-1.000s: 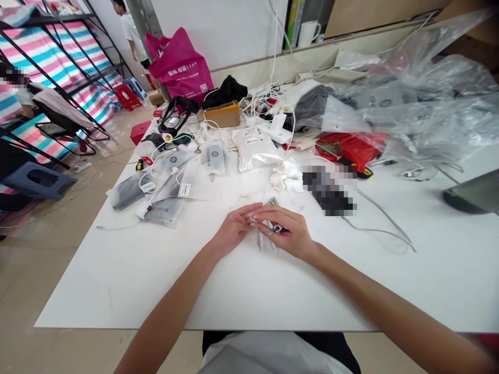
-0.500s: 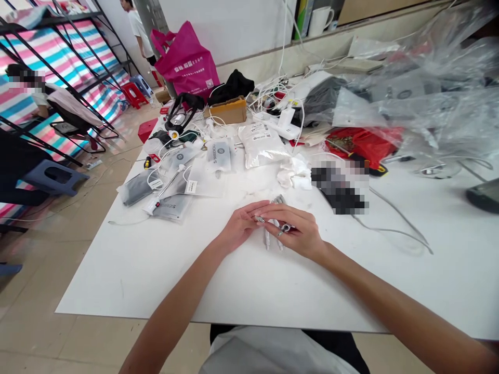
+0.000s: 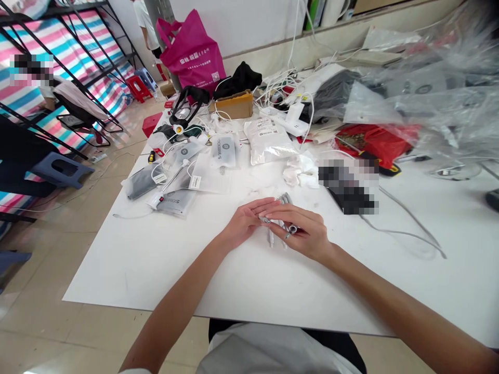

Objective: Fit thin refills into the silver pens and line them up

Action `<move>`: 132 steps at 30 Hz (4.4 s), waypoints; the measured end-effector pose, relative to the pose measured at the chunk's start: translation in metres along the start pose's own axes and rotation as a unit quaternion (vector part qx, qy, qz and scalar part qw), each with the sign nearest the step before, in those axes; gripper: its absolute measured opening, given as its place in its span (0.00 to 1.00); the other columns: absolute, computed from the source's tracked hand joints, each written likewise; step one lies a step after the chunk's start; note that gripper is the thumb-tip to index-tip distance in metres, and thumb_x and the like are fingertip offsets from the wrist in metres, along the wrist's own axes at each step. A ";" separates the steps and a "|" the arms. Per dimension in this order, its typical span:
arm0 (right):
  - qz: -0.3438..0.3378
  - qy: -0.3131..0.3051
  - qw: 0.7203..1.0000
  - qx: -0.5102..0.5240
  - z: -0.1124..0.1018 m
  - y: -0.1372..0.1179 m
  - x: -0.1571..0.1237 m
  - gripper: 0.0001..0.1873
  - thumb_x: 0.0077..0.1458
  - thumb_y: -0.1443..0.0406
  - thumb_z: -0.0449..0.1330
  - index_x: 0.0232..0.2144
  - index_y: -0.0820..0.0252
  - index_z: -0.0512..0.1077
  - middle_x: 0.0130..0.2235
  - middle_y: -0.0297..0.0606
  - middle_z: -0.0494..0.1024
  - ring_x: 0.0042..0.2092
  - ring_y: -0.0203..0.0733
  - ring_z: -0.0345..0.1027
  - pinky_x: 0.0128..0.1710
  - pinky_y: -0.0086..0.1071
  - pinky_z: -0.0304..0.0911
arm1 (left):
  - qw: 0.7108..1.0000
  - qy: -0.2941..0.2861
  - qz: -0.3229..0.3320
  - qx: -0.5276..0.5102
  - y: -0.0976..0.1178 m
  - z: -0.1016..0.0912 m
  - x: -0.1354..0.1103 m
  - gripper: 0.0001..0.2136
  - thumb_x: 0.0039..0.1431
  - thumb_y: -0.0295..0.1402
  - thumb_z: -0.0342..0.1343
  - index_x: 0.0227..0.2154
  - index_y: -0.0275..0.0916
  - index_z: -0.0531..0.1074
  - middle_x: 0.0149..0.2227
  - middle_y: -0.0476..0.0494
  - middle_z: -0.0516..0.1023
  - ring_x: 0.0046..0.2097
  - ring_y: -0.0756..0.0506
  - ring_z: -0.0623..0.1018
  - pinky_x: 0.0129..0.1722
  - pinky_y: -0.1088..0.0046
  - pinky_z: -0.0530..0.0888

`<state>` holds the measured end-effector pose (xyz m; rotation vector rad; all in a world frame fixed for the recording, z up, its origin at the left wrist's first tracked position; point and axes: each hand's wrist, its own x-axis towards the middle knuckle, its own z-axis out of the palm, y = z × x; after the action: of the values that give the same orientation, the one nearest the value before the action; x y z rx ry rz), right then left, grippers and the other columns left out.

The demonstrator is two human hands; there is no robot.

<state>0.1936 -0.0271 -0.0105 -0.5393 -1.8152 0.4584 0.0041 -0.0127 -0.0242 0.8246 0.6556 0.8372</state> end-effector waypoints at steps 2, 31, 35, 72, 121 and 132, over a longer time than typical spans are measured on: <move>-0.004 0.000 1.000 -0.002 0.000 -0.001 0.000 0.15 0.62 0.71 0.66 0.50 0.53 0.80 0.43 0.40 0.87 0.43 0.46 0.84 0.33 0.33 0.81 | 1.000 0.000 -0.002 -0.001 0.000 0.000 0.000 0.29 0.48 0.21 0.66 0.56 0.42 0.78 0.67 0.35 0.72 0.70 0.31 0.67 0.67 0.51 0.64; 0.290 -0.027 0.957 -0.014 -0.003 0.018 -0.002 0.12 0.63 0.57 0.65 0.45 0.56 0.79 0.38 0.36 0.82 0.27 0.33 0.65 0.23 0.29 0.60 | 0.915 0.058 0.269 0.294 -0.020 0.011 -0.003 0.31 0.63 0.36 0.66 0.68 0.55 0.66 0.70 0.40 0.67 0.64 0.37 0.74 0.59 0.59 0.78; 0.314 -0.036 0.949 0.019 -0.003 0.017 -0.002 0.18 0.63 0.53 0.65 0.51 0.54 0.78 0.38 0.36 0.81 0.28 0.34 0.65 0.23 0.29 0.59 | 0.884 0.082 0.316 0.334 -0.019 0.008 -0.003 0.25 0.63 0.37 0.67 0.62 0.51 0.74 0.63 0.40 0.74 0.60 0.38 0.78 0.58 0.59 0.79; -0.053 0.024 0.994 -0.092 0.002 0.001 -0.002 0.13 0.63 0.70 0.64 0.48 0.52 0.79 0.38 0.38 0.84 0.37 0.40 0.79 0.34 0.32 0.76 | 0.999 0.002 0.030 0.045 -0.009 -0.004 0.000 0.32 0.53 0.35 0.72 0.62 0.38 0.74 0.67 0.28 0.70 0.70 0.28 0.68 0.64 0.51 0.71; 0.103 -0.105 0.953 -0.265 -0.018 0.039 -0.003 0.16 0.75 0.58 0.49 0.48 0.56 0.76 0.35 0.37 0.76 0.27 0.35 0.63 0.26 0.31 0.54 | 0.887 0.221 0.208 0.347 0.000 -0.007 -0.006 0.19 0.72 0.50 0.51 0.53 0.42 0.75 0.47 0.42 0.78 0.44 0.45 0.73 0.50 0.68 0.70; 0.029 -0.133 0.937 -0.321 -0.023 0.047 -0.007 0.12 0.72 0.61 0.56 0.47 0.52 0.80 0.38 0.36 0.81 0.28 0.33 0.68 0.27 0.32 0.55 | 0.856 0.216 0.241 0.403 0.001 0.000 -0.005 0.13 0.65 0.46 0.62 0.39 0.42 0.80 0.35 0.46 0.75 0.35 0.47 0.67 0.39 0.70 0.66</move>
<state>0.2235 0.0087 -0.0356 -1.0158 -2.2144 -0.0482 0.0012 -0.0162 -0.0221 1.6304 1.2722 1.2415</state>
